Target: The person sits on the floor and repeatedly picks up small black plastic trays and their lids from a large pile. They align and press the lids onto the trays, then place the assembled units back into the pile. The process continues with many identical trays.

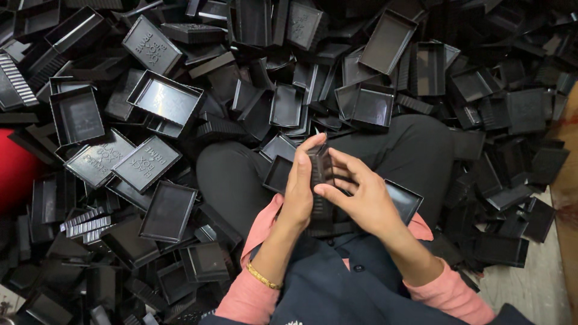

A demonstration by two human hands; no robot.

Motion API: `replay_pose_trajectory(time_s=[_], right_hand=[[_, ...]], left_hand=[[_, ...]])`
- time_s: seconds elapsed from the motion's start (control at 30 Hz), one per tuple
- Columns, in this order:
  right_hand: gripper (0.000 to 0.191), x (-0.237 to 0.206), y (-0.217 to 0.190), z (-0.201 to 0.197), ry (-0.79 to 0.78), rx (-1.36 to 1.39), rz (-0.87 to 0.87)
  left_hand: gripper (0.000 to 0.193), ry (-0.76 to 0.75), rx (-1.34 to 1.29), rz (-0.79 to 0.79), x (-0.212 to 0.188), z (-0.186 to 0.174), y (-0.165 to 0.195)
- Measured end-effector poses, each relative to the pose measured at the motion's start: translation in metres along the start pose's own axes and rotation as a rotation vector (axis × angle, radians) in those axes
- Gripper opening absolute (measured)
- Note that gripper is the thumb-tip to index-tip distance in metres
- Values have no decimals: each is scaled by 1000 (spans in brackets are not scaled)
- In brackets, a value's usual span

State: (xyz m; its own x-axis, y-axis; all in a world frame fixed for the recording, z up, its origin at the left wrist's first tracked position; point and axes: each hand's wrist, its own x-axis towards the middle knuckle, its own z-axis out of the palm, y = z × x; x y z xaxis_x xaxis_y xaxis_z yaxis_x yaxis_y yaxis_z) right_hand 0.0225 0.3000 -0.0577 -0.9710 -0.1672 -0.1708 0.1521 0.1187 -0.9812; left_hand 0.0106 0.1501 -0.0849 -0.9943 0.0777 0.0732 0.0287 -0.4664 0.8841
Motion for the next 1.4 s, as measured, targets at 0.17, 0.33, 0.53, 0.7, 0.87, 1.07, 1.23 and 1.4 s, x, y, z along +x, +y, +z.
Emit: replay_pose_trajectory(time_s=[0.17, 0.33, 0.53, 0.7, 0.87, 1.07, 1.23, 1.4], right_hand=[[41, 5, 0, -17, -346, 258, 205], [43, -14, -16, -4, -91, -65, -24], [38, -14, -59, -6, 85, -589, -199], [39, 82, -96, -66, -245, -930, -239], [32, 139, -89, -91, 85, 492, -382], [40, 116, 37, 9, -221, -802, -375], [38, 148, 101, 27, -166, -625, -16], [36, 140, 88, -5, -246, -168, 173]], left_hand=[[47, -10, 607, 218, 13, -19, 23], [42, 330, 897, 435, 30, -22, 39], [43, 337, 859, 290, 28, -11, 52], [51, 2, 1037, 79, -3, -23, 76], [44, -554, 1257, 158, -47, -20, 70], [30, -340, 1172, -38, -39, -49, 75], [49, 14, 660, 43, -29, -72, 91], [50, 177, -279, -76, -21, -77, 68]])
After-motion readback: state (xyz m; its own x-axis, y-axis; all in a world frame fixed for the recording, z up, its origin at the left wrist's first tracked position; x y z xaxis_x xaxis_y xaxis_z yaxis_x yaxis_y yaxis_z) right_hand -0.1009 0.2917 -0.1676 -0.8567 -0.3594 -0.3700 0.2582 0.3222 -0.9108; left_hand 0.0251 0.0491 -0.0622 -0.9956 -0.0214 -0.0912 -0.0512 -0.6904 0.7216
